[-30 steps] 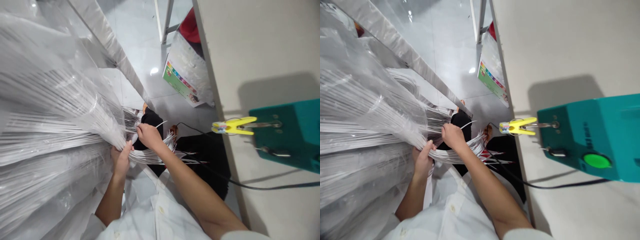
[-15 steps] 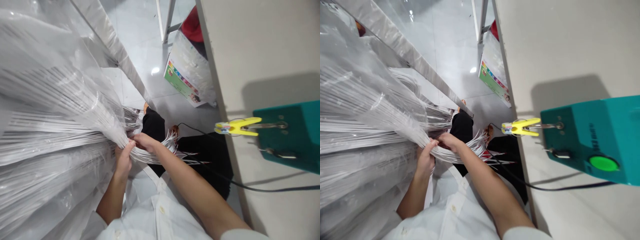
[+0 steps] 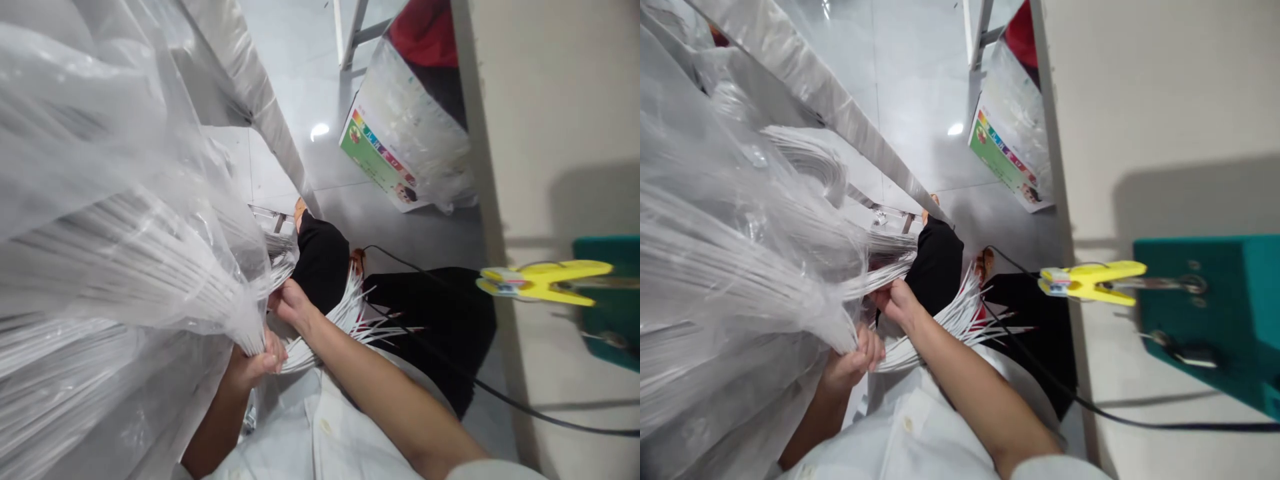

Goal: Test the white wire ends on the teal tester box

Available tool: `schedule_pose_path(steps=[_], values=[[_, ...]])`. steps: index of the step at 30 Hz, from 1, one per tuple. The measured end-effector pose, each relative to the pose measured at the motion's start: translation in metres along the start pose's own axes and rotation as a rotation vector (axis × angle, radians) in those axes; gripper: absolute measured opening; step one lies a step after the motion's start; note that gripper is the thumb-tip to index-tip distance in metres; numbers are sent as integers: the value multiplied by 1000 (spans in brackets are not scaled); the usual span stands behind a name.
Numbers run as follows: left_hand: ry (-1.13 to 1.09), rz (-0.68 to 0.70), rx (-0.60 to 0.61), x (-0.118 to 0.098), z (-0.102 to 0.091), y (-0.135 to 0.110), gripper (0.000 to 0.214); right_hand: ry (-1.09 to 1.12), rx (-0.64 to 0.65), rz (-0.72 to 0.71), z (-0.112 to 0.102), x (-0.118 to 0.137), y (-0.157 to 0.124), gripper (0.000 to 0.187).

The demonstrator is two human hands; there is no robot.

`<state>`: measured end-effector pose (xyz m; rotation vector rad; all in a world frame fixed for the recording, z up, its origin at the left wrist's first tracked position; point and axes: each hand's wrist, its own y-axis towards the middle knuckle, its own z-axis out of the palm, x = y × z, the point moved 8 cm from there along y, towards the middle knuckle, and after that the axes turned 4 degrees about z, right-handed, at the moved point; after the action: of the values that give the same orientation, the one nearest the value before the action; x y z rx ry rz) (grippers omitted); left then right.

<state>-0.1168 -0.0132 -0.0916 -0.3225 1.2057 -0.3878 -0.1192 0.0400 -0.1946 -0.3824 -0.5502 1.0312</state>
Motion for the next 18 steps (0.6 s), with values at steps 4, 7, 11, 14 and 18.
schedule_pose_path(steps=[4, 7, 11, 14, 18], values=[[26, -66, -58, 1, -11, -6, 37, 135, 30, -120, -14, 35, -20, 36], [36, -76, -99, 0, -17, -10, 33, 224, 62, -161, -21, 53, -33, 34], [39, -77, -108, -1, -19, -12, 28, 460, 14, -200, -28, 72, -39, 33], [35, -76, -112, -1, -21, -15, 27, 522, -32, -278, -31, 100, -38, 35], [52, -99, -164, -3, -27, -21, 32, 566, -90, -441, -43, 146, -35, 29]])
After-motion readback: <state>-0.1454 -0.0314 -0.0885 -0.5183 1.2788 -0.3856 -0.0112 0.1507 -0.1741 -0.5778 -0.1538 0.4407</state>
